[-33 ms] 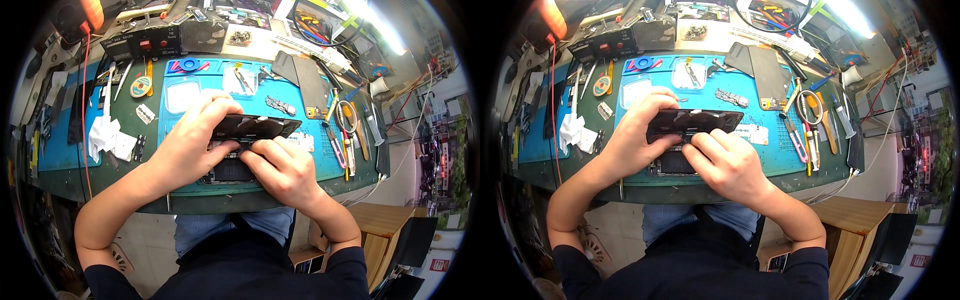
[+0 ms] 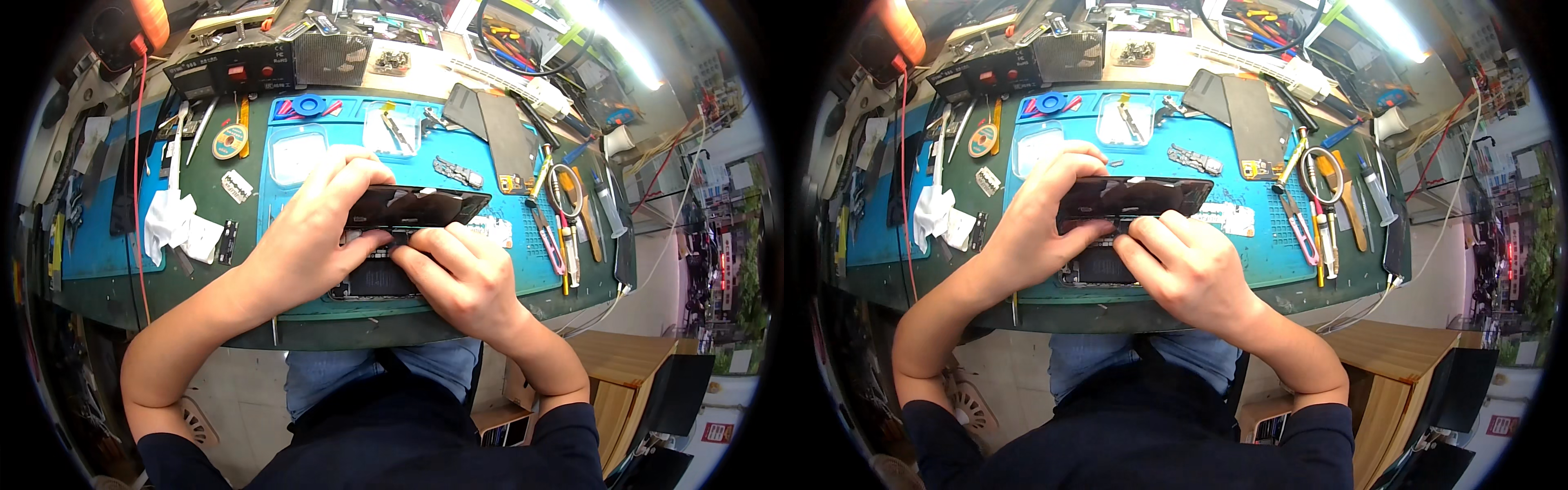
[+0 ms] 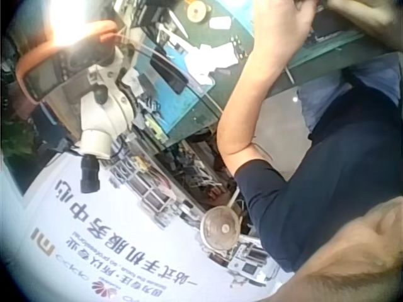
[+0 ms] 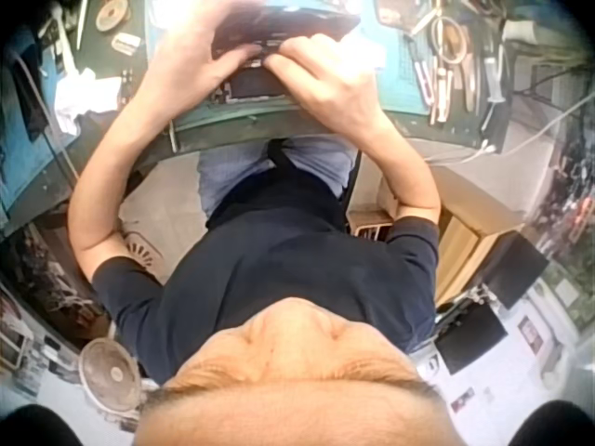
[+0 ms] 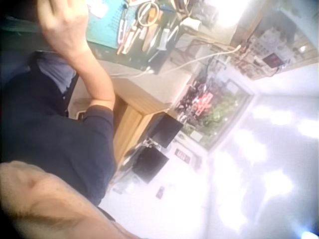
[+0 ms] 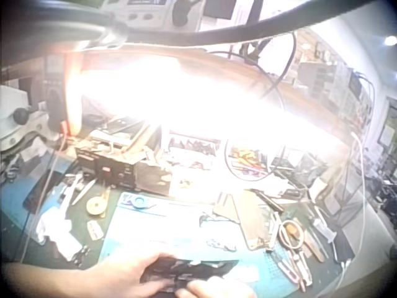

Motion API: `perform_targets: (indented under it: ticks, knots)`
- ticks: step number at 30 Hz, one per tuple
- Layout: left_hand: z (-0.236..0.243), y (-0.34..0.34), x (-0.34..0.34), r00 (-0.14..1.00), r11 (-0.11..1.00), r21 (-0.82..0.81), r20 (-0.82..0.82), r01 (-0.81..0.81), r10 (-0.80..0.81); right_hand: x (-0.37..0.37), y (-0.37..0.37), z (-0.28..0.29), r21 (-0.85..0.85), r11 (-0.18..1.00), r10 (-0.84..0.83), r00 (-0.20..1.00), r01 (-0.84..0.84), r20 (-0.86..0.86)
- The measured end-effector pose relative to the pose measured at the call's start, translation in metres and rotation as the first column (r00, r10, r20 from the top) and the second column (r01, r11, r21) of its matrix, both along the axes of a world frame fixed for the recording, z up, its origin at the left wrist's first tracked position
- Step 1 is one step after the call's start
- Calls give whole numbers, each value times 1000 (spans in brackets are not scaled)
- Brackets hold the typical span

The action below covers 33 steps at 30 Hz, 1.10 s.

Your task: The person repairs a smartphone by disassembling the device, removing the battery, and applying adhesive to the frame. They then reassemble the phone, connecting the display and securing the back cover. Finally, the person tests the device by plugging in a charger and interacting with the touchscreen.

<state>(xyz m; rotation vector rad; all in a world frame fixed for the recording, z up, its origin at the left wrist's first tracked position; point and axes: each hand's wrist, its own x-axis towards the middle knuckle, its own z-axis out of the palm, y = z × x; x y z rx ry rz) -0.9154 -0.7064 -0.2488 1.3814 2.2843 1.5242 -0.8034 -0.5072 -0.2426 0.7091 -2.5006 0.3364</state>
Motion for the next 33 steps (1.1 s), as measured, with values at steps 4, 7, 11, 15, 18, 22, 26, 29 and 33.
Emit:
perform_targets:
  ticks: [4, 7, 11, 15, 18, 22, 26, 29, 33]
  knots:
    - [-2, 2, 2, 999, 999, -7, -15, -44, 44, 1, 1, 0, 28, 1000, 6, 1000, -6, 19]
    - [-2, 1, 3, 999, 999, -7, 12, -50, 50, 0, -1, -1, 2, 1000, 27, 1000, -27, -1]
    - [-4, 0, -1, 997, 1000, -19, 72, -2, 3, 4, -18, 7, -20, 990, 141, 990, -142, -19]
    - [-3, -1, -9, 998, 998, -2, -12, 58, -58, 2, -70, 5, 139, 936, 328, 945, -323, -16]
    - [3, -4, -12, 990, 995, -45, 110, 88, -83, -10, -96, -3, 259, 913, 342, 938, -316, -61]
    - [7, -4, -10, 999, 997, -49, -2, 51, -51, -11, -92, -5, 210, 876, 468, 872, -435, -146]
    - [6, 4, 1, 997, 997, -42, -60, -59, 56, 32, -73, -2, -126, 824, 508, 819, -552, -267]
    - [-1, 10, 7, 993, 993, -8, 19, -118, 118, 61, -19, 5, -409, 783, 422, 884, -468, -202]
    - [-3, 13, 10, 984, 983, -22, -15, -180, 180, 88, 35, 6, -405, 908, -164, 982, 112, -97]
